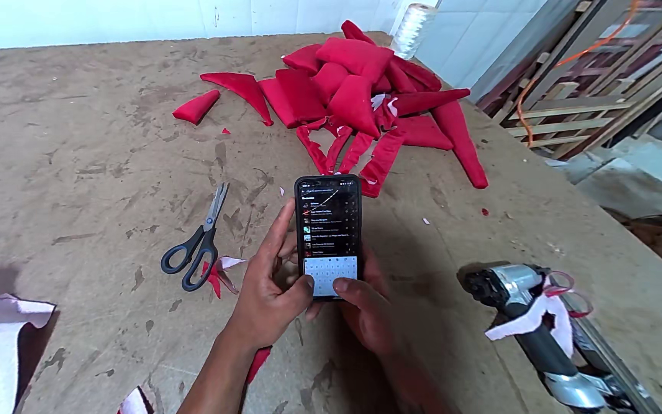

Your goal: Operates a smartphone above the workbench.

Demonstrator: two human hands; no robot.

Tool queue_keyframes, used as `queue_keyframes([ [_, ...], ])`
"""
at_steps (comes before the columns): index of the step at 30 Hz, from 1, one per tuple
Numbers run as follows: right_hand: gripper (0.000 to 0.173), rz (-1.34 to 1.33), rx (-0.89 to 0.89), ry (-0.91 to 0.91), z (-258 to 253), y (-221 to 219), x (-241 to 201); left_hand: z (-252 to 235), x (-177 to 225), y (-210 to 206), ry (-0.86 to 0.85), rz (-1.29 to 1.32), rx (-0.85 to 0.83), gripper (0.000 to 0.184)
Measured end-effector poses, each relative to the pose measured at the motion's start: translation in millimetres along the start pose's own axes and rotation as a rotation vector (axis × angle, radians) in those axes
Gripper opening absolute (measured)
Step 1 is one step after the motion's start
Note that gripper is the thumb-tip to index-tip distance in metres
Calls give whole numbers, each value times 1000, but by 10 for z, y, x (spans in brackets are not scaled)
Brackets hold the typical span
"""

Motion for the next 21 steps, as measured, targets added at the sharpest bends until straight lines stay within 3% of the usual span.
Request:
queue_keyframes([
  [7,61,40,29,-34,-5,-18,-18,3,0,3,18,19,-15,93],
  [21,50,148,140,-66,-39,-70,-40,-20,0,-47,0,15,45,88],
])
Point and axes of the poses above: each hand's wrist, its own z-axis away from the middle knuckle, its own y-axis out of the back of the hand, x = y × z, the point moved 3 cm from there along -z, towards the middle knuckle, and after that the axes turned 11 degrees about -x, right-handed, at the moved point
